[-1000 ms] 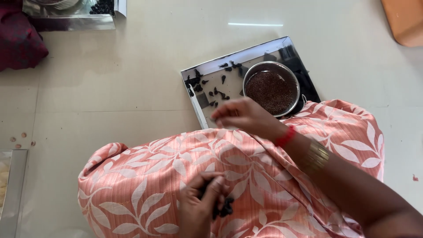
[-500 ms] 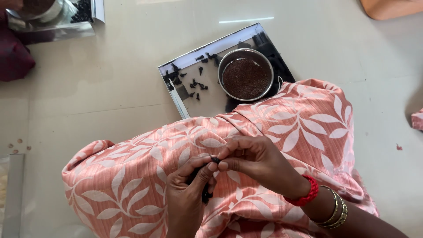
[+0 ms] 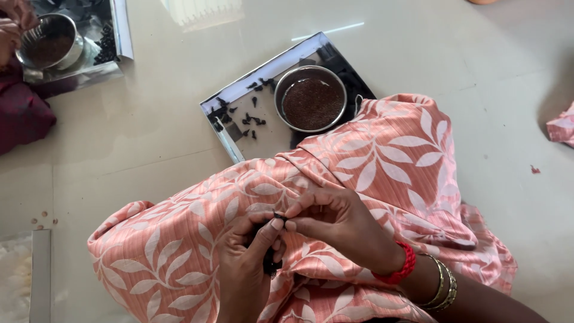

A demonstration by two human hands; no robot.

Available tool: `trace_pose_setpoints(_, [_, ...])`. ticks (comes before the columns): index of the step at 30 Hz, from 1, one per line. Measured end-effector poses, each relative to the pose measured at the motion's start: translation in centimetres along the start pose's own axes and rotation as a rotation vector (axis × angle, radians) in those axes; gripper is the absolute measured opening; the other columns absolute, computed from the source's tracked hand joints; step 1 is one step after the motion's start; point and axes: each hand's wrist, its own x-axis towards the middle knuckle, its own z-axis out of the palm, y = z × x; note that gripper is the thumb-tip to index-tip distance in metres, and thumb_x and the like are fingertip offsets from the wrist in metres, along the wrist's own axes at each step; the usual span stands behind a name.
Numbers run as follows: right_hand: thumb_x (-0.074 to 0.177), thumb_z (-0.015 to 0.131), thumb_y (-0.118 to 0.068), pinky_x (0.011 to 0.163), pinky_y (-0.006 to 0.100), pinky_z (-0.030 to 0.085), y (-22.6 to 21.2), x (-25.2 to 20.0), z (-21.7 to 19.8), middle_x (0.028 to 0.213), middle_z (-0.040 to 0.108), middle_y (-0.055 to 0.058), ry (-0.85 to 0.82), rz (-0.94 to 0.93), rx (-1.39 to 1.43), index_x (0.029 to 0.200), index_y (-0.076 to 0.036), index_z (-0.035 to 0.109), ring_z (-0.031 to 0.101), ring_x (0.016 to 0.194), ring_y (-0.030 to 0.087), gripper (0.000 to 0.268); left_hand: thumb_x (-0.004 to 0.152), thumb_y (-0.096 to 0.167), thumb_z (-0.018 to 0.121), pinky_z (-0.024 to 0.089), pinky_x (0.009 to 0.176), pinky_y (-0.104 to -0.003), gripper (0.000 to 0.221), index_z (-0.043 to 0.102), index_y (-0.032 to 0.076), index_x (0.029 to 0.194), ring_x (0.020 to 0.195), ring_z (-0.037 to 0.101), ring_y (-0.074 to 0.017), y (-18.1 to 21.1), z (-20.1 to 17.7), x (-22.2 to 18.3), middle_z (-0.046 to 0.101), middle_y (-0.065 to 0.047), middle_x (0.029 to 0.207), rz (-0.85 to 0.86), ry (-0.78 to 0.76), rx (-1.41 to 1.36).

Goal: The person cleans and sorts seeds or dried plant parts by hand into a tray and pot.

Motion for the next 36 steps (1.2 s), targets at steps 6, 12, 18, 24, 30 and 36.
trace_pose_setpoints(6, [0.087, 0.079, -0.005, 0.076, 0.026, 0.060, -2.0, -1.6, 1.4, 0.093, 0.074, 0.002, 0.087, -0.490, -0.754, 0.101, -0.003, 0.072, 0.074, 0.089, 0.010, 0.015, 0.092, 0.002, 0.069, 0.044, 0.051, -0.025, 0.010, 0.070, -0.005, 0.099, 0.058, 0.054, -0.0100, -1.4, -0.1, 0.0, 0.062, -0.005, 0.071, -0.035, -0.006, -0.070])
trace_pose_setpoints(12, [0.092, 0.073, -0.001, 0.080, 0.027, 0.061, -1.4, -1.7, 0.4, 0.100, 0.071, 0.004, 0.018, -0.306, -0.477, 0.105, -0.003, 0.074, 0.070, 0.094, 0.011, 0.013, 0.093, 0.004, 0.069, 0.042, 0.049, -0.023, 0.012, 0.071, -0.005, 0.101, 0.054, 0.052, -0.0096, -0.6, 0.5, -0.5, 0.061, -0.004, 0.068, -0.053, -0.052, -0.043])
trace_pose_setpoints(18, [0.094, 0.071, 0.000, 0.083, 0.026, 0.059, -0.9, -1.7, 0.1, 0.101, 0.072, 0.003, 0.018, -0.255, -0.339, 0.107, -0.002, 0.074, 0.069, 0.096, 0.009, 0.014, 0.092, 0.005, 0.071, 0.042, 0.049, -0.023, 0.015, 0.070, -0.005, 0.102, 0.055, 0.053, -0.0085, -0.4, 0.9, -0.9, 0.064, -0.004, 0.070, -0.036, -0.061, 0.008])
trace_pose_setpoints(24, [0.092, 0.073, 0.000, 0.076, 0.027, 0.057, -2.2, -3.2, 1.8, 0.096, 0.073, 0.004, 0.076, -0.421, -0.659, 0.109, -0.005, 0.075, 0.071, 0.090, 0.011, 0.018, 0.091, 0.005, 0.072, 0.039, 0.047, -0.022, 0.013, 0.071, -0.005, 0.099, 0.053, 0.052, -0.0078, -0.3, 0.9, -1.2, 0.064, -0.003, 0.068, -0.019, -0.042, 0.084])
trace_pose_setpoints(30, [0.088, 0.070, -0.001, 0.067, 0.027, 0.059, -3.5, -2.3, 0.5, 0.095, 0.071, 0.003, -0.031, -0.357, -0.723, 0.119, -0.008, 0.070, 0.072, 0.080, 0.010, 0.032, 0.089, 0.003, 0.071, 0.038, 0.047, -0.024, 0.009, 0.069, -0.005, 0.093, 0.055, 0.048, -0.0079, -0.2, 0.1, -1.7, 0.056, -0.002, 0.065, -0.074, -0.077, 0.041])
trace_pose_setpoints(36, [0.092, 0.072, -0.011, 0.061, 0.030, 0.054, -1.0, -1.3, -1.3, 0.084, 0.071, 0.003, -0.192, -0.178, -0.836, 0.123, -0.009, 0.070, 0.068, 0.071, 0.015, 0.030, 0.090, 0.002, 0.070, 0.038, 0.048, -0.025, 0.009, 0.066, -0.004, 0.094, 0.055, 0.046, -0.0086, 0.2, -0.3, -2.0, 0.053, -0.002, 0.065, -0.136, -0.132, -0.034])
